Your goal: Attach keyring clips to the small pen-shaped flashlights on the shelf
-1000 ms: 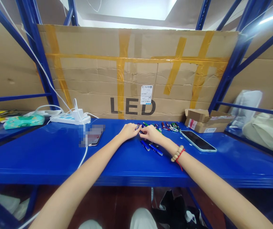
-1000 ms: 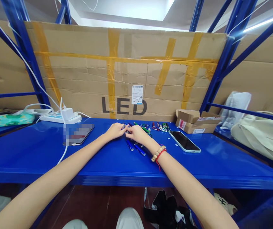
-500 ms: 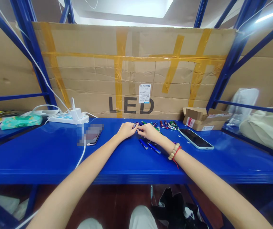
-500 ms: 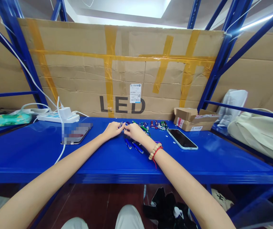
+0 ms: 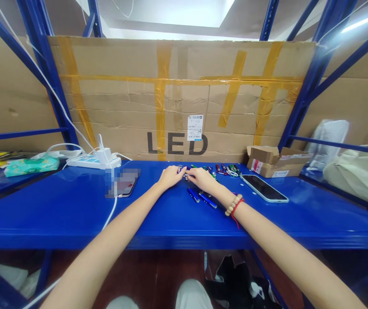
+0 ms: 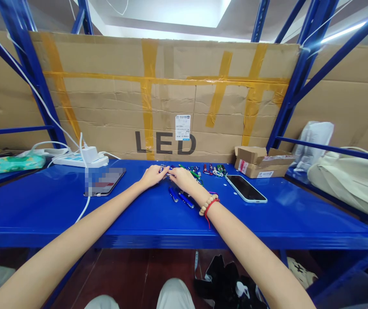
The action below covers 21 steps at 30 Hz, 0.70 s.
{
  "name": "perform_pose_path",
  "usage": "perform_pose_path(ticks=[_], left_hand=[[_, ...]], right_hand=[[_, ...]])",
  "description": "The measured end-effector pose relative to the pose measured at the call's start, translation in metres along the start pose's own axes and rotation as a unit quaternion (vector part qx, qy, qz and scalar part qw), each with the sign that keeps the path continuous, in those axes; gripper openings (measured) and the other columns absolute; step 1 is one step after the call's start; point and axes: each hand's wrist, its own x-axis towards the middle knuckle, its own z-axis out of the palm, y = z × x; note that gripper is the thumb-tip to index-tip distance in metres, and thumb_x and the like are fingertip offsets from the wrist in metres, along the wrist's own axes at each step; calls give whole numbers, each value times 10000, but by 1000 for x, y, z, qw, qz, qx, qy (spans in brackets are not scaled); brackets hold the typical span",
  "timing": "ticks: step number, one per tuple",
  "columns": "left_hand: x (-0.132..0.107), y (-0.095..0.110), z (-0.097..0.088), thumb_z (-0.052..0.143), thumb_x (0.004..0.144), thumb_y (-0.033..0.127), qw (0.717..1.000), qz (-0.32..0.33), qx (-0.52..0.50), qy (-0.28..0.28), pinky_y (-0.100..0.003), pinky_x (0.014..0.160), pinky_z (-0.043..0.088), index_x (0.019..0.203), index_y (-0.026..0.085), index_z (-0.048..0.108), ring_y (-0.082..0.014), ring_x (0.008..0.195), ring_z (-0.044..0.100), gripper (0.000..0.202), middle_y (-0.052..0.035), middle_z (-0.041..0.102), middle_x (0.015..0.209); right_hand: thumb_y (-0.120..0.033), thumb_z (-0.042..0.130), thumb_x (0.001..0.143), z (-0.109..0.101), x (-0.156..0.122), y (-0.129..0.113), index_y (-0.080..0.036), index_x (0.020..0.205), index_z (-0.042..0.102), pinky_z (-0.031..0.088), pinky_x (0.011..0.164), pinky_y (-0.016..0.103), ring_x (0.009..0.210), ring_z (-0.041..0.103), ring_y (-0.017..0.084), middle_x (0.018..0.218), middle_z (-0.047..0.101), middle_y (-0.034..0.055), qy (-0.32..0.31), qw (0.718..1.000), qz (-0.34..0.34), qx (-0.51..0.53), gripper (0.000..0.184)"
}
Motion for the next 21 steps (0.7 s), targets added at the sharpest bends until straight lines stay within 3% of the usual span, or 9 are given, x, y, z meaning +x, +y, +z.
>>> perform_pose_path(ticks=[6, 13, 17, 21], left_hand=[[4, -2, 7, 319, 822, 433, 994, 19, -104, 0, -217, 569, 357, 588, 170, 533, -118, 567, 513, 412, 13, 569, 581], [5, -2, 3, 329, 833, 452, 998, 2, -49, 28, -228, 591, 363, 682, 195, 557, -153, 699, 565, 375, -11, 632, 719], [3, -2, -3, 304, 853, 452, 998, 16, 20, 53, -231, 611, 365, 718, 202, 567, -179, 781, 589, 387, -36, 650, 773], [0, 2, -5, 295, 862, 446, 996, 51, 67, 42, -224, 587, 350, 736, 199, 571, -180, 742, 598, 390, -37, 640, 718]], right_hand=[[-224, 416, 854, -5, -2, 1, -237, 1071, 577, 287, 542, 220, 825, 574, 165, 944, 640, 43, 16, 995, 35, -92, 270], [-330, 446, 838, -14, -4, -4, -238, 1076, 585, 277, 533, 208, 757, 568, 146, 900, 647, 39, 1, 997, 42, -62, 291], [-276, 448, 833, -16, -4, -6, -199, 959, 634, 275, 539, 204, 719, 558, 135, 831, 649, 47, -3, 998, 42, -49, 237], [-271, 473, 809, -12, -3, -3, -168, 797, 644, 252, 520, 211, 632, 527, 125, 721, 634, 48, 6, 999, 32, -37, 200]])
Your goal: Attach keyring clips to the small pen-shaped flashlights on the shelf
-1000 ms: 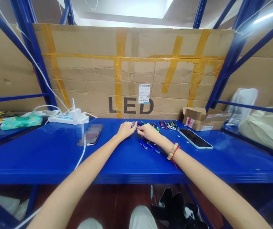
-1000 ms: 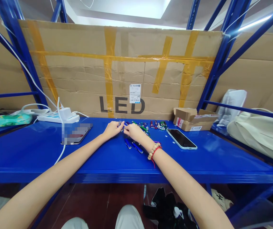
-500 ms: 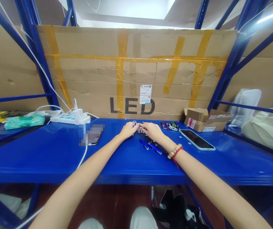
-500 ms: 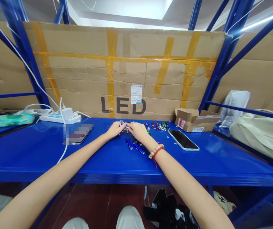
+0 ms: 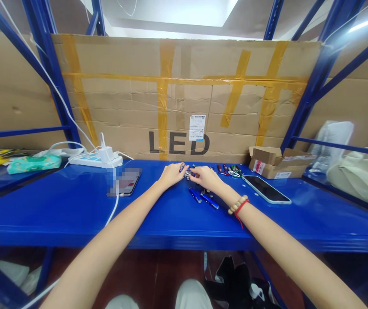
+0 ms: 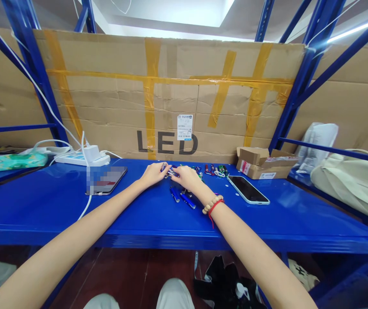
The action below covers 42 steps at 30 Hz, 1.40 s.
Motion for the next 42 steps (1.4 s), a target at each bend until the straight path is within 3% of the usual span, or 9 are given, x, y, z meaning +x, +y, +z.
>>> perform_pose_path(ticks=[11, 17, 25, 31, 36, 42], left_hand=[[-3, 5, 2, 305, 873, 400, 999, 34, -7, -15, -209, 542, 302, 746, 207, 581, -152, 712, 595, 361, -20, 650, 719], [-4, 5, 2, 291, 879, 402, 1000, 31, -3, -6, -207, 536, 296, 750, 207, 566, -158, 727, 600, 361, -21, 652, 733], [-6, 7, 1, 268, 880, 430, 1000, 3, 18, 4, -218, 566, 323, 767, 209, 570, -169, 738, 608, 390, -27, 650, 721], [-4, 0, 0, 268, 867, 412, 993, -73, 84, 41, -255, 605, 353, 737, 176, 624, -196, 733, 606, 446, -89, 659, 739], [-5, -6, 0, 353, 828, 383, 989, -6, 151, -9, -287, 622, 366, 805, 169, 666, -231, 758, 608, 380, -127, 660, 771], [-4, -2, 5, 388, 811, 322, 985, 36, 164, -33, -301, 631, 381, 808, 152, 667, -245, 773, 612, 327, -143, 659, 791]], right_hand=[[-227, 494, 775, 15, 1, 8, -122, 585, 566, 211, 489, 216, 446, 304, 64, 463, 486, -18, 26, 994, -33, 102, 229], [-253, 460, 807, 17, 3, 12, -117, 585, 560, 222, 507, 206, 474, 322, 67, 471, 470, -22, 54, 989, -57, 124, 278], [-230, 450, 812, 15, 6, 8, -123, 598, 559, 218, 511, 206, 492, 329, 75, 488, 481, -15, 55, 992, -44, 106, 263], [-260, 409, 831, 13, 5, 13, -128, 581, 540, 227, 511, 209, 487, 328, 79, 499, 494, -8, 97, 989, -21, 108, 311], [-295, 371, 853, 11, 5, 9, -133, 626, 559, 254, 524, 212, 501, 369, 90, 543, 532, 14, 135, 984, -13, 116, 337], [-297, 380, 855, 13, 6, -3, -145, 642, 550, 267, 538, 216, 508, 412, 100, 571, 547, 31, 126, 986, -30, 101, 312]])
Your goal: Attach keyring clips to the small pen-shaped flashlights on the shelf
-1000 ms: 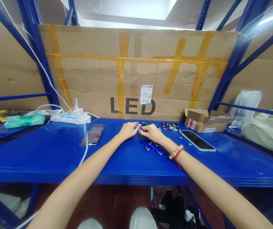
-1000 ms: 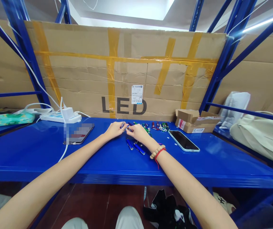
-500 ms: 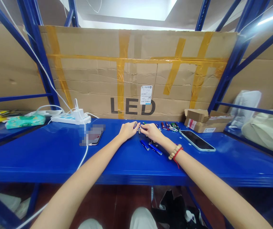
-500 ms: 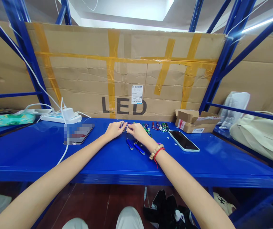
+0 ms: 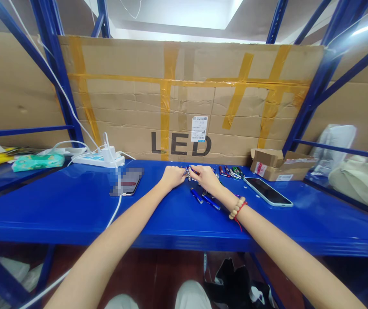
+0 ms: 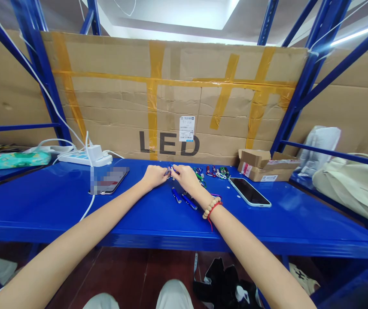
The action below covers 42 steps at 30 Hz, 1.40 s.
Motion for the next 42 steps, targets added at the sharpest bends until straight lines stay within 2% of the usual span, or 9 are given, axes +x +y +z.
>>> perform_pose_path(ticks=[13, 18, 21, 23, 25, 29, 32, 37, 42], left_hand=[[1, 6, 0, 406, 794, 245, 997, -39, 31, -54, -308, 645, 395, 874, 125, 659, -257, 823, 610, 290, -159, 653, 849], [3, 3, 1, 414, 799, 287, 998, -60, 9, -35, -301, 671, 398, 861, 152, 665, -237, 826, 608, 292, -137, 656, 845], [3, 2, 0, 434, 786, 303, 999, -41, 6, -32, -307, 689, 399, 850, 156, 668, -243, 842, 606, 284, -138, 656, 855], [3, 1, -1, 457, 771, 312, 999, -21, 1, -39, -308, 698, 399, 853, 154, 668, -246, 851, 605, 276, -138, 657, 851], [2, 1, -2, 465, 765, 316, 999, -3, 1, -47, -307, 701, 402, 865, 151, 666, -247, 856, 606, 279, -138, 658, 849], [0, 3, -5, 432, 779, 296, 998, 9, 21, -55, -315, 683, 413, 907, 134, 656, -255, 845, 614, 304, -149, 659, 861], [-1, 7, -9, 390, 807, 335, 998, 5, 31, -46, -322, 661, 421, 952, 139, 642, -269, 844, 617, 351, -147, 660, 864], [-1, 10, -10, 363, 831, 406, 998, -4, 20, -65, -306, 702, 422, 960, 155, 633, -244, 868, 612, 391, -134, 659, 883], [2, 7, -7, 331, 837, 377, 996, -39, 18, -82, -301, 699, 424, 913, 171, 644, -232, 858, 612, 382, -114, 665, 875]], right_hand=[[-203, 468, 778, 1, 0, 0, -122, 560, 561, 230, 500, 220, 473, 342, 82, 487, 539, 11, -57, 997, 46, -5, 251], [-168, 457, 767, 4, -3, -5, -119, 495, 534, 288, 505, 210, 462, 404, 77, 475, 553, 3, -109, 987, 81, 80, 286], [-162, 511, 742, 8, -4, -4, -111, 724, 607, 369, 552, 207, 528, 500, 95, 585, 604, 7, -120, 973, 93, 171, 111], [-191, 547, 737, 11, -6, -1, -108, 1014, 555, 413, 581, 216, 583, 544, 107, 670, 621, 15, -108, 957, 119, 243, 289], [-210, 536, 756, 13, -6, 3, -114, 1168, 450, 441, 611, 229, 627, 566, 111, 720, 620, 22, -104, 940, 136, 294, 432], [-223, 510, 769, 14, -7, 8, -126, 1093, 510, 442, 648, 255, 646, 548, 111, 725, 595, 16, -98, 946, 102, 291, 338], [-212, 479, 769, 13, -4, 8, -136, 1041, 537, 426, 614, 246, 580, 509, 93, 686, 563, -7, -77, 943, 112, 305, 288], [-202, 396, 755, 12, 0, 8, -163, 884, 555, 364, 465, 198, 438, 405, 63, 537, 454, -57, -58, 885, 213, 410, 209], [-287, 513, 689, 7, 4, 12, -171, 814, 559, 387, 470, 193, 452, 426, 61, 520, 451, -66, -16, 831, 272, 485, 177]])
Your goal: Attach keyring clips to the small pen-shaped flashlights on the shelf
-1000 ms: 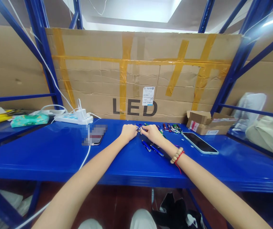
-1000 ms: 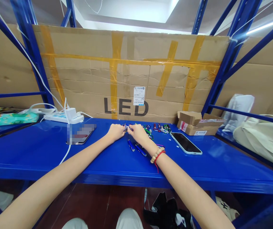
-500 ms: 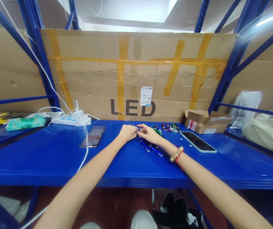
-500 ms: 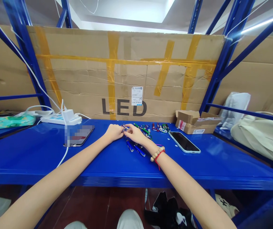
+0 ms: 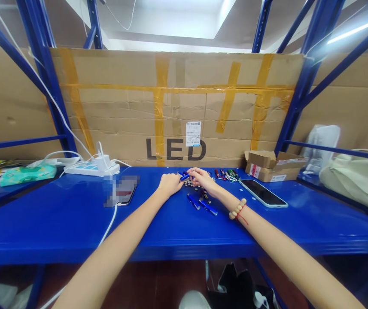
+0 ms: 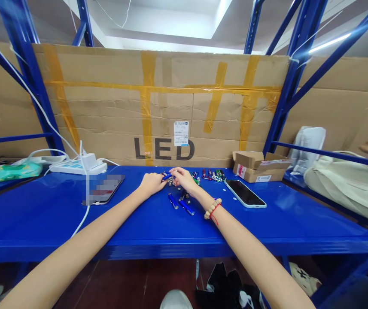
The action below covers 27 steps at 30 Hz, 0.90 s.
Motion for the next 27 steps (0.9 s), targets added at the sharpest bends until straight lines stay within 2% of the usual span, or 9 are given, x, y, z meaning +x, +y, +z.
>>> perform_pose_path(ticks=[4, 8, 11, 13, 16, 22, 25, 27], left_hand=[[1, -2, 2, 256, 846, 350, 999, -33, -6, 1, -307, 650, 428, 828, 154, 657, -238, 807, 620, 446, -113, 670, 835], [1, -3, 2, 261, 836, 339, 999, -41, -12, -10, -299, 654, 425, 807, 142, 655, -232, 811, 616, 442, -116, 669, 845], [1, -3, 1, 263, 835, 332, 999, -45, -15, -18, -293, 680, 422, 825, 141, 653, -221, 826, 613, 434, -118, 668, 860], [1, -2, 1, 263, 834, 331, 999, -43, -16, -22, -292, 689, 423, 825, 145, 654, -218, 837, 611, 433, -118, 668, 870], [1, -2, 1, 263, 830, 319, 999, -40, -13, -21, -296, 681, 427, 805, 147, 658, -224, 838, 611, 432, -115, 667, 873], [1, -2, 2, 265, 818, 306, 999, -35, -16, -23, -326, 671, 437, 835, 139, 658, -251, 838, 612, 427, -128, 664, 870], [1, -2, 2, 267, 817, 301, 999, -34, -14, -23, -328, 672, 438, 828, 138, 657, -253, 840, 612, 423, -129, 663, 866], [2, -2, 2, 271, 815, 299, 999, -36, -13, -23, -322, 672, 438, 820, 138, 656, -247, 835, 613, 418, -127, 663, 861]], right_hand=[[-342, 572, 654, -21, 6, -2, -166, 812, 568, 332, 425, 176, 427, 399, 46, 523, 450, -73, 125, 992, -11, 26, 237], [-336, 577, 666, -55, 14, 5, -148, 770, 581, 307, 401, 175, 397, 369, 49, 442, 412, -80, 280, 960, -23, -3, 215], [-312, 577, 685, -76, 17, 14, -135, 808, 601, 336, 402, 173, 404, 407, 54, 470, 459, -60, 333, 943, -8, -22, 217], [-281, 561, 707, -84, 17, 19, -124, 867, 607, 401, 450, 182, 440, 470, 65, 530, 533, -27, 338, 940, 2, -42, 229], [-253, 543, 732, -91, 17, 26, -112, 918, 623, 452, 517, 197, 496, 540, 83, 617, 605, 23, 317, 937, 7, -149, 247], [-115, 554, 693, -91, 18, 33, -102, 855, 664, 474, 502, 209, 518, 588, 111, 637, 649, 56, 280, 929, 53, -238, 196], [-53, 507, 682, -93, 17, 34, -81, 804, 672, 484, 519, 225, 555, 609, 131, 704, 669, 96, 281, 922, 75, -255, 207], [-67, 536, 657, -96, 15, 33, -96, 765, 682, 489, 570, 256, 622, 623, 164, 727, 671, 104, 293, 912, 79, -275, 184]])
